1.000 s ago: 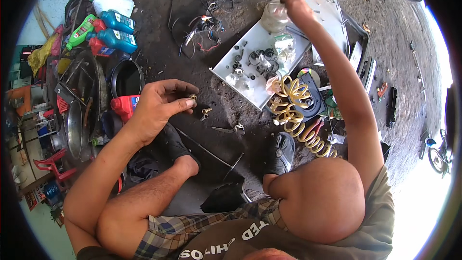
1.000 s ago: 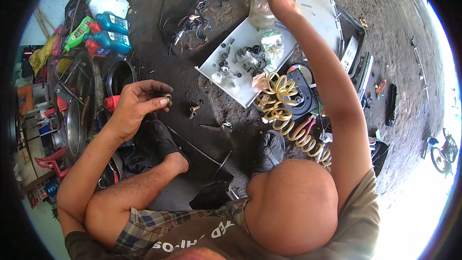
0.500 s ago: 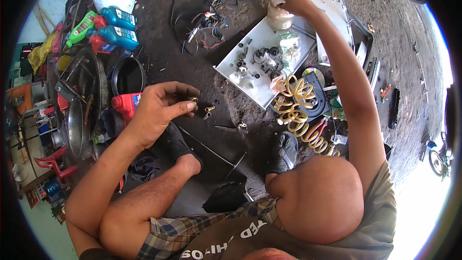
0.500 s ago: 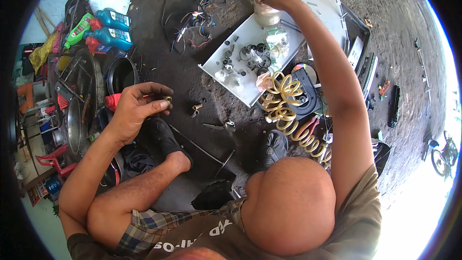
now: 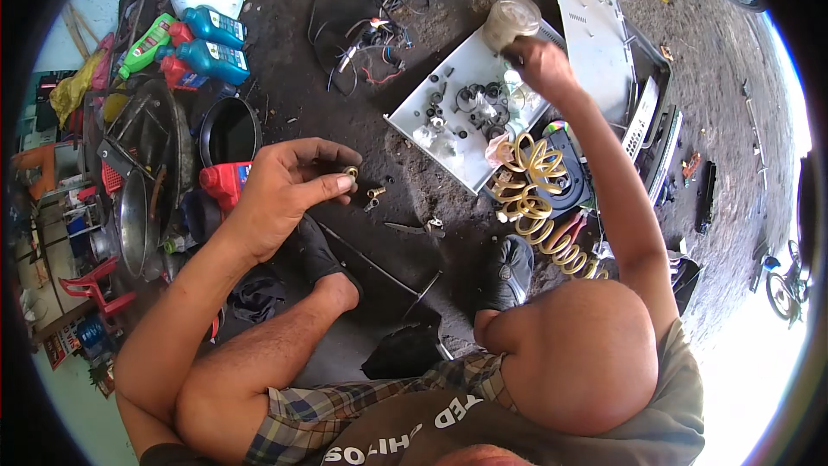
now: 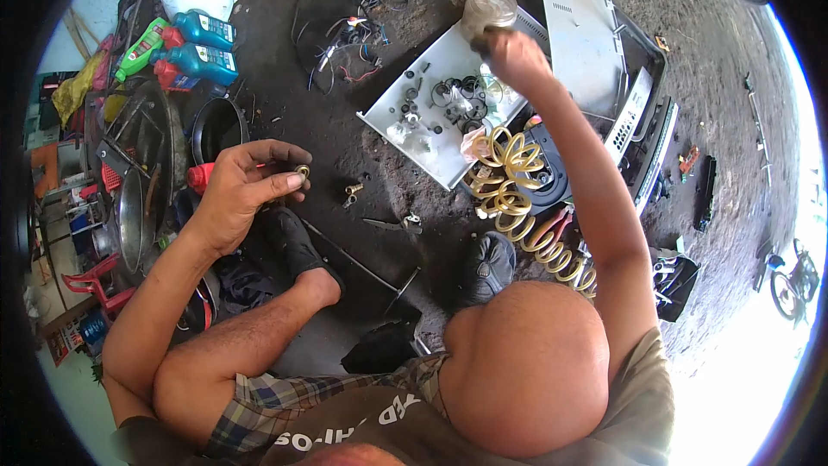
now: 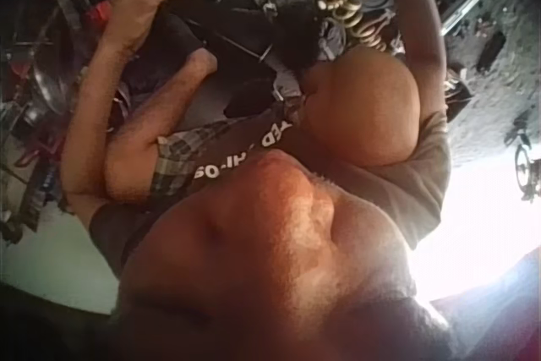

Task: The person sits on the floor and uses a metal rod to manipulate a small brass fitting. They then pick up a small black ring and place it into the fitting. Finally, they pick up a larger metal component and wipe it with a cloth.

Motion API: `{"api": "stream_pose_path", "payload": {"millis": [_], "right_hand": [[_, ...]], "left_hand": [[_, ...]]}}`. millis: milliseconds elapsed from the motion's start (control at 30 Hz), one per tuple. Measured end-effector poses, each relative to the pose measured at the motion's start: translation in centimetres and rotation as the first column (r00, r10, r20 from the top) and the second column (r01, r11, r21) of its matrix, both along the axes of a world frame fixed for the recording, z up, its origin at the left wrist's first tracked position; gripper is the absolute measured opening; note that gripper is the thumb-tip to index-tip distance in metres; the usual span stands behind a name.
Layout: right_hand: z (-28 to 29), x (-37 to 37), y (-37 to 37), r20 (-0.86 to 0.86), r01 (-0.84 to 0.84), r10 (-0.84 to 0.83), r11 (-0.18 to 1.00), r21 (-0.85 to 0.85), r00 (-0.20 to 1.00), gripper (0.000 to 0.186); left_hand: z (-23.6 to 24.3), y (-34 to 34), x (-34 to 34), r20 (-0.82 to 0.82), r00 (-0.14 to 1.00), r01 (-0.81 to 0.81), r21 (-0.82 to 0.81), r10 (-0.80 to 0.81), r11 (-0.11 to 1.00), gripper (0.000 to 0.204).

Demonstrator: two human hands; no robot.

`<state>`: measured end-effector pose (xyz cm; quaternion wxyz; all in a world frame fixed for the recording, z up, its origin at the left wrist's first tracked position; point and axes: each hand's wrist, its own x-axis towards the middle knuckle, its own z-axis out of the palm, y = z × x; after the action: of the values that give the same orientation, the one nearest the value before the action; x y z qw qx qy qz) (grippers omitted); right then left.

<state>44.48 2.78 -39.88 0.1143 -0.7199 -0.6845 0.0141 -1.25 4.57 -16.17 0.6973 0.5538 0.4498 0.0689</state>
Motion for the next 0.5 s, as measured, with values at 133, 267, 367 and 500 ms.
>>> {"api": "stream_pose_path", "payload": {"millis": [133,267,367,500], "right_hand": [[0.2,-4.1,-3.7,-0.102,-0.115,0.097,0.975,-0.189,0.99,0.029],[-1.8,-4.0,-4.9,-0.11,-0.093,0.073,0.978,-0.188,0.991,0.028],[-2.7,-4.5,-4.9,-0.081,-0.119,0.108,0.981,-0.15,0.991,0.025],[-2.4,-4.7,-4.9,-0.105,-0.085,0.06,0.963,-0.257,0.993,0.022]], "left_hand": [[0.1,-0.3,-0.3,-0.007,1.0,-0.004,0.005,0.004,1.0,0.028],[0.1,-0.3,0.1,-0.027,1.0,0.011,-0.002,-0.011,1.0,0.028],[0.1,-0.2,0.1,-0.023,1.0,0.006,0.015,-0.006,1.0,0.028],[0.3,-0.3,0.2,-0.025,1.0,-0.002,0.01,0.002,1.0,0.028]]}}
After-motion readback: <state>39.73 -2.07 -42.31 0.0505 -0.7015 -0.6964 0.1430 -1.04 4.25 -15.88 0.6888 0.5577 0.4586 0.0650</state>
